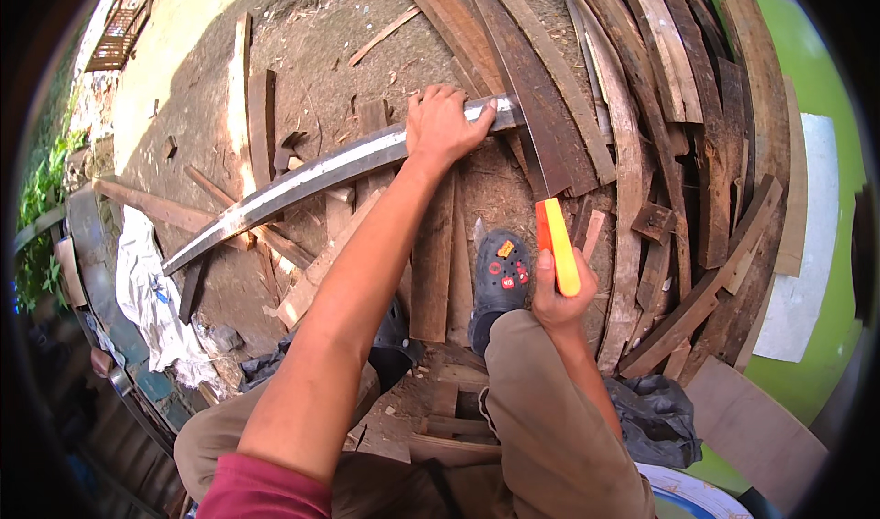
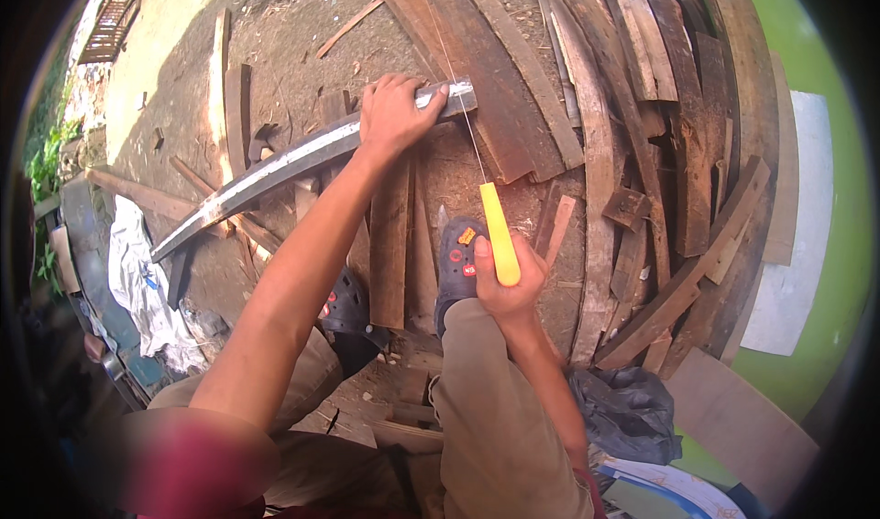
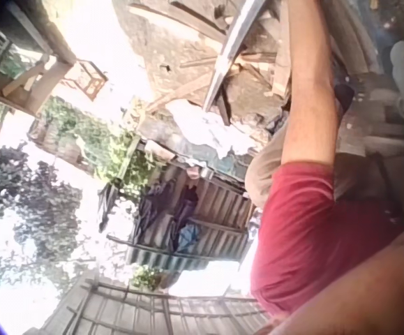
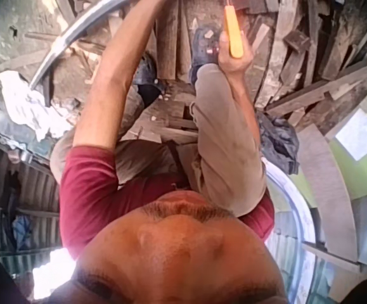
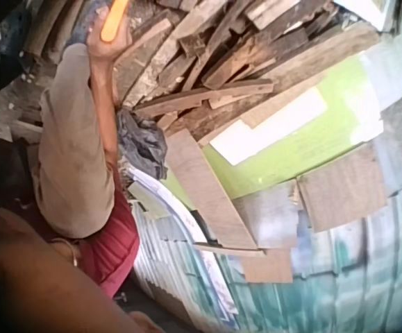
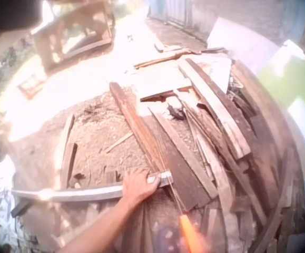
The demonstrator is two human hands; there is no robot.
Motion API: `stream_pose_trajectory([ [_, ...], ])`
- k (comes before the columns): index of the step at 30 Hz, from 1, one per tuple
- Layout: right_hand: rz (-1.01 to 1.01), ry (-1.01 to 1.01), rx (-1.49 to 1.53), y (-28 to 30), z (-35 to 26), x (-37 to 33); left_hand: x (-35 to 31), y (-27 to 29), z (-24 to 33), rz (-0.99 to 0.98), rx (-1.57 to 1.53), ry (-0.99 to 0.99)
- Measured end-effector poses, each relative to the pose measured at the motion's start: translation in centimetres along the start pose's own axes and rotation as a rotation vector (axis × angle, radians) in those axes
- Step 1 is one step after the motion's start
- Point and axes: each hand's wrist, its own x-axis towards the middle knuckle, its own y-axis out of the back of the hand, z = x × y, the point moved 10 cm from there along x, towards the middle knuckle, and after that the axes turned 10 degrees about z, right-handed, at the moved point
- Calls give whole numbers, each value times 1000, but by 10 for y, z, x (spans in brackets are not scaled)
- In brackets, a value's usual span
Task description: The person sits on the ground and uses a hand saw to cut a long metal bar. They position the bar on a wooden support and saw through it repeatedly.
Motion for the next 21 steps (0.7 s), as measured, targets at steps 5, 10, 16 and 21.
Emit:
stream_pose_trajectory([
  [5, -47, -137, 17, -13, -5, -4, -4, -1, -4, -41, -80, 0],
  [10, -57, -165, -15, -10, 4, -9, -2, 2, -2, 28, -100, -14],
  [16, -116, -104, -57, 4, -10, -20, -5, -1, -8, -12, -68, -11],
  [21, -114, -95, -98, 15, -11, -26, -2, -1, -5, 6, -57, -28],
])
